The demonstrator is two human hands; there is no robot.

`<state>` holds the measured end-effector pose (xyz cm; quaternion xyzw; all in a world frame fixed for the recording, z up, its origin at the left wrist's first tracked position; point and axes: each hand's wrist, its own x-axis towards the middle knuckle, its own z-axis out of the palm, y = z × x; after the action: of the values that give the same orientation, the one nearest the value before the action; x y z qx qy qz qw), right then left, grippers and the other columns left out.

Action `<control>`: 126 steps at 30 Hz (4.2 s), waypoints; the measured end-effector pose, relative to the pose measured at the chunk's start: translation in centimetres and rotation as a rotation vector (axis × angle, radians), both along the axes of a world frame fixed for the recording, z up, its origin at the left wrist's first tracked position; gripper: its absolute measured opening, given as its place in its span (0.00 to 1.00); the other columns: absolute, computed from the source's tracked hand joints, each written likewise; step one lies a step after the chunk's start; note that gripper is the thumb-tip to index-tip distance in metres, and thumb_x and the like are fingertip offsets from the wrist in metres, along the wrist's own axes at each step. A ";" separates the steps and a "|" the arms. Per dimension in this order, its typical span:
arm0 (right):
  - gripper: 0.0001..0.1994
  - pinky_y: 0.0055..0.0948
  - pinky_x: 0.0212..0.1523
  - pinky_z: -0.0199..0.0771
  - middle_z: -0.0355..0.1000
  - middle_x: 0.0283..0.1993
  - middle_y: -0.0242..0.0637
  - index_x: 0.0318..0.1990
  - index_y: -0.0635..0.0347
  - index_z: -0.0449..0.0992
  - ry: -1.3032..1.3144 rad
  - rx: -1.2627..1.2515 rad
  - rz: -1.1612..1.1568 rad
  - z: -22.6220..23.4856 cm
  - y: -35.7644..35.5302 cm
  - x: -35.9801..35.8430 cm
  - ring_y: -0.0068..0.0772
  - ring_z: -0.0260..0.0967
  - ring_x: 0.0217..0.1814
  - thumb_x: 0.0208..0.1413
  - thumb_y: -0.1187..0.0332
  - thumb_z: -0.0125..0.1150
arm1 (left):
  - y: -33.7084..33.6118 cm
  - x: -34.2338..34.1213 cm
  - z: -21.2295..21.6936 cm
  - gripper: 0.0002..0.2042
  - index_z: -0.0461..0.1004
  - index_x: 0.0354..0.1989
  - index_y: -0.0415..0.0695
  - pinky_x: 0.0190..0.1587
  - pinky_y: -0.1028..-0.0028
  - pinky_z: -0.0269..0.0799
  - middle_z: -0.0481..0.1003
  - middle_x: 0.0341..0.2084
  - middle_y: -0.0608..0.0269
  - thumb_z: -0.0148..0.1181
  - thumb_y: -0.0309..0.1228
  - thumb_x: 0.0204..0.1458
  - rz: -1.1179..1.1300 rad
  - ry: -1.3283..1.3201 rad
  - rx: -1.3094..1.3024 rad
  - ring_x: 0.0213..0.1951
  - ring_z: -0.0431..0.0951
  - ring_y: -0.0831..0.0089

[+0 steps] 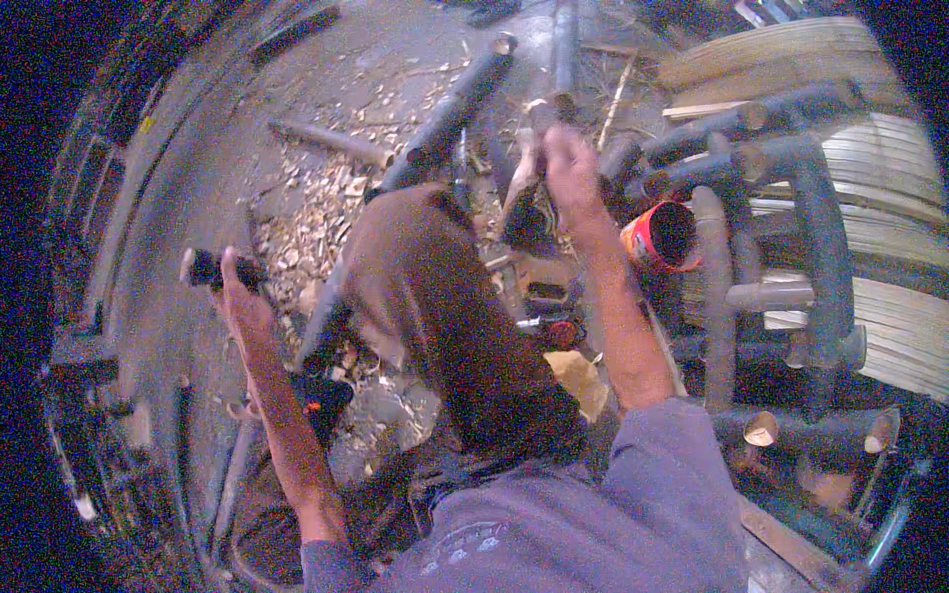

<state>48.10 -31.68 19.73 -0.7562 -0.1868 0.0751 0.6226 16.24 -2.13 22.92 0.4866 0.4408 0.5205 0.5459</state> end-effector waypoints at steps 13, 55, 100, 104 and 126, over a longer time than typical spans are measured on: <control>0.37 0.48 0.55 0.66 0.63 0.56 0.57 0.67 0.60 0.50 -0.182 -0.890 -0.287 -24.3 4.6 -0.2 0.58 0.63 0.54 0.57 0.47 0.53 | 1.2 0.3 -3.5 0.13 0.71 0.37 0.46 0.38 0.72 0.63 0.69 0.28 0.71 0.62 0.41 0.53 -0.105 0.326 0.005 0.31 0.66 0.76; 0.18 0.30 0.32 0.70 0.66 0.36 0.40 0.49 0.65 0.63 0.196 0.109 0.523 10.7 9.3 -18.2 0.32 0.65 0.32 0.57 0.66 0.60 | -3.4 1.9 -20.0 0.26 0.67 0.41 0.44 0.38 0.60 0.67 0.74 0.32 0.55 0.73 0.30 0.31 -0.083 0.316 0.400 0.38 0.75 0.53; 0.23 0.36 0.49 0.67 0.72 0.44 0.44 0.51 0.65 0.68 -1.482 -0.440 0.009 18.7 23.2 -8.9 0.38 0.69 0.44 0.51 0.62 0.65 | -2.9 1.6 -18.0 0.19 0.67 0.37 0.40 0.37 0.59 0.70 0.73 0.30 0.46 0.68 0.25 0.35 0.205 0.110 0.174 0.37 0.74 0.44; 0.29 0.37 0.57 0.61 0.67 0.52 0.48 0.57 0.65 0.61 -1.092 -0.638 0.420 4.2 20.4 -21.6 0.42 0.64 0.54 0.50 0.65 0.65 | -1.2 0.7 -18.0 0.20 0.66 0.37 0.40 0.37 0.58 0.70 0.73 0.29 0.46 0.68 0.25 0.35 0.264 0.023 0.162 0.38 0.74 0.43; 0.37 0.36 0.65 0.54 0.60 0.63 0.51 0.65 0.73 0.51 -0.274 -0.521 0.414 5.3 11.1 -19.4 0.41 0.58 0.64 0.51 0.72 0.65 | -6.6 1.0 -18.8 0.29 0.64 0.40 0.47 0.37 0.61 0.58 0.68 0.29 0.56 0.74 0.39 0.30 -0.079 0.316 0.433 0.36 0.70 0.54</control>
<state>28.66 -20.54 25.02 -0.8386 -0.3923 0.1429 0.3500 17.24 -8.69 4.12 0.6840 0.3796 0.4986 0.3734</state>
